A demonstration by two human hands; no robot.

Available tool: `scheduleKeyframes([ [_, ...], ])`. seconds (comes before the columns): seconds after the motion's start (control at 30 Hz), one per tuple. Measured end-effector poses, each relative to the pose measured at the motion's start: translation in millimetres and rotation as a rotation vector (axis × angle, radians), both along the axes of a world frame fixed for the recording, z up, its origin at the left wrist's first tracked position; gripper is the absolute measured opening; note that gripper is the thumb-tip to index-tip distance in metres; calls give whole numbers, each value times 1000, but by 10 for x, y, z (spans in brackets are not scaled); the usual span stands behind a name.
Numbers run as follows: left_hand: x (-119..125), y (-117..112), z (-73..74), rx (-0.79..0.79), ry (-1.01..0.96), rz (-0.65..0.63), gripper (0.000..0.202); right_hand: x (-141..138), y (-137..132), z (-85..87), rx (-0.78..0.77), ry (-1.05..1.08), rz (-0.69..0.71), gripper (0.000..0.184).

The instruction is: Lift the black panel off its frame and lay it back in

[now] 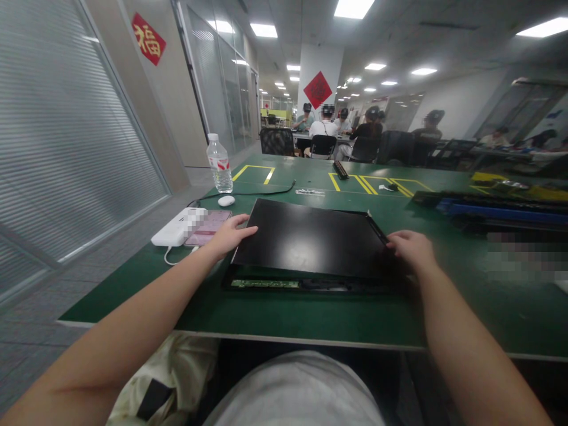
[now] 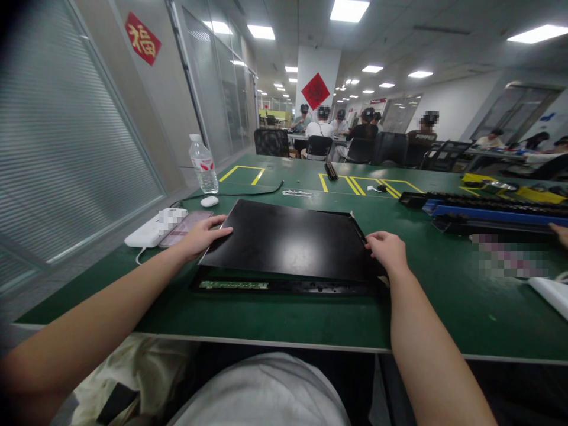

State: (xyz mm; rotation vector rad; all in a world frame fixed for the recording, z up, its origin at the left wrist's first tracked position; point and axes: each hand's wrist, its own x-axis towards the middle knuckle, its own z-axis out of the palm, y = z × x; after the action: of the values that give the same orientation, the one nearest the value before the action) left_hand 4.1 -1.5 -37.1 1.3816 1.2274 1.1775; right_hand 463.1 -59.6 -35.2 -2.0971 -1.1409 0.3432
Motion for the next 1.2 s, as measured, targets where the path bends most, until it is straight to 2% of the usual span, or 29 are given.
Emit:
scheduleKeyframes([
  [0.17, -53, 52, -46, 54, 244, -3, 42, 68, 35, -74, 33, 45, 12, 20],
  [0.33, -61, 43, -57, 124, 344, -33, 34, 111, 50, -114, 46, 71, 23, 20],
  [0.5, -69, 56, -72, 131, 429, -30, 26, 115, 48, -99, 47, 93, 21, 20],
  [0.7, -92, 98, -115, 129, 510, 34, 28, 59, 35, -42, 38, 124, 0, 16],
  [0.93, -97, 80, -110, 145, 542, 10, 31, 80, 41, -70, 66, 155, 5, 17],
  [1.2, -105, 88, -110, 109, 467, 26, 34, 47, 21, -65, 92, 228, -6, 16],
])
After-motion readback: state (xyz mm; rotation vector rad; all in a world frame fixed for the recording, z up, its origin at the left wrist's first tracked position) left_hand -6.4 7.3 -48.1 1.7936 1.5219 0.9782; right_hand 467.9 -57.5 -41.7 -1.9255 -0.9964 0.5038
